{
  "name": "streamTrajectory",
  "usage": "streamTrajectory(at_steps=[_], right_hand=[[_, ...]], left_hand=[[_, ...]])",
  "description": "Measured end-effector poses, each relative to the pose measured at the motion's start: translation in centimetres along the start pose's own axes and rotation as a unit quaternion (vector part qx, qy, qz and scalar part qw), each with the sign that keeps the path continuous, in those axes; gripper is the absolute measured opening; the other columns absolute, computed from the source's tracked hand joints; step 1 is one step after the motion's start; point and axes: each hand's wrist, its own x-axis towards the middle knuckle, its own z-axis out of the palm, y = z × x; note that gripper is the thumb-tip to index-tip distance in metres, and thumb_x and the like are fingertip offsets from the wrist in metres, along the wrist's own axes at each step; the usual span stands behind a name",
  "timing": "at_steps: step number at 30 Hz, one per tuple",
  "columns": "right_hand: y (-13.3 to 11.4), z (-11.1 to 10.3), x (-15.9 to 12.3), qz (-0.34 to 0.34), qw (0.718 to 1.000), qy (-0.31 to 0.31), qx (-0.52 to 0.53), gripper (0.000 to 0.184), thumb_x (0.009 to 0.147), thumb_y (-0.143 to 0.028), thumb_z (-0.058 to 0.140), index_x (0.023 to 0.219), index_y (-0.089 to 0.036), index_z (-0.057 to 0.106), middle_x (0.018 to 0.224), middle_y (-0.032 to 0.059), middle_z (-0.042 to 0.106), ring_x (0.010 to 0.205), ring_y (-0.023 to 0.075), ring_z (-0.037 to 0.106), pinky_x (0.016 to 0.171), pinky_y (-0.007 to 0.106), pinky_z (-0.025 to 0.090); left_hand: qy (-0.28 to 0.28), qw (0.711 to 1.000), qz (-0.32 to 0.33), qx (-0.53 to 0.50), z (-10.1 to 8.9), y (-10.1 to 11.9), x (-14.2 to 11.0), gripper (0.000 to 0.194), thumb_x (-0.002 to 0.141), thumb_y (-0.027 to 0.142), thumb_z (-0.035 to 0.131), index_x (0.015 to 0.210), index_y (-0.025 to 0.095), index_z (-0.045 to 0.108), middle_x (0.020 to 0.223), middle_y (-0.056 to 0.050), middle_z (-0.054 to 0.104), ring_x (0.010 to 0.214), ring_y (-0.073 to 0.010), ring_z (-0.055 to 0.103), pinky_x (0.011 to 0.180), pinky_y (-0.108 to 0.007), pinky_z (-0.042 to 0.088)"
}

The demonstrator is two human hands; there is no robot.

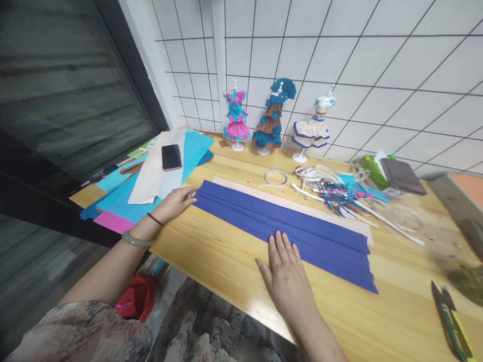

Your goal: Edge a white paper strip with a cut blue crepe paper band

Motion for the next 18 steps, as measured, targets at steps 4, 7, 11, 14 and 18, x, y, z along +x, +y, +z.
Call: streamTrajectory(at_steps=[4,7,11,14,18], right_hand=[[0.0,-0.1,0.0,0.003,1.0,-0.007,-0.002,0.064,0.089,-0.051,0.03,0.13,-0.004,0.042,0.14,0.0186,0.035,0.132,0.0285,0.025,0.105,0.047,0.027],[0.0,-0.2,0.0,0.0,1.0,-0.009,-0.005,0.065,0.089,-0.051,0.03,0.131,-0.003,0.042,0.14,0.0191,0.034,0.132,0.0284,0.024,0.105,0.047,0.027],[-0.1,-0.3,0.1,-0.006,1.0,-0.004,-0.009,0.064,0.09,-0.049,0.028,0.129,-0.002,0.043,0.139,0.02,0.035,0.133,0.0283,0.024,0.104,0.048,0.028],[-0.2,-0.3,0.1,-0.011,1.0,0.003,-0.008,0.064,0.09,-0.049,0.027,0.129,-0.002,0.044,0.138,0.0205,0.036,0.133,0.0284,0.024,0.103,0.048,0.029],[-0.1,-0.1,0.0,-0.01,1.0,0.012,-0.002,0.064,0.09,-0.049,0.027,0.128,-0.001,0.045,0.138,0.0202,0.036,0.132,0.0284,0.024,0.104,0.047,0.028]], left_hand=[[0.066,0.993,0.005,0.102,-0.3,2.2,-0.9,0.041,0.087,0.029,0.044,0.124,0.015,0.047,0.105,-0.013,0.059,0.104,-0.0255,0.051,0.091,-0.037,0.037],[0.102,0.984,0.075,0.129,0.7,6.5,-2.5,0.043,0.089,0.032,0.039,0.126,0.01,0.045,0.12,-0.018,0.052,0.119,-0.0282,0.041,0.1,-0.042,0.03],[0.022,0.955,0.281,0.091,4.0,13.1,-5.1,0.063,0.086,0.056,0.035,0.13,0.011,0.04,0.14,-0.014,0.036,0.134,-0.0274,0.02,0.109,-0.042,0.018],[-0.01,0.947,0.312,0.072,6.0,15.4,-6.2,0.074,0.082,0.065,0.028,0.133,0.013,0.037,0.143,-0.012,0.032,0.135,-0.0253,0.018,0.11,-0.041,0.016],[-0.029,0.955,0.285,0.079,6.4,14.9,-6.2,0.075,0.083,0.066,0.022,0.134,0.013,0.035,0.143,-0.011,0.032,0.135,-0.0246,0.02,0.11,-0.042,0.016]])
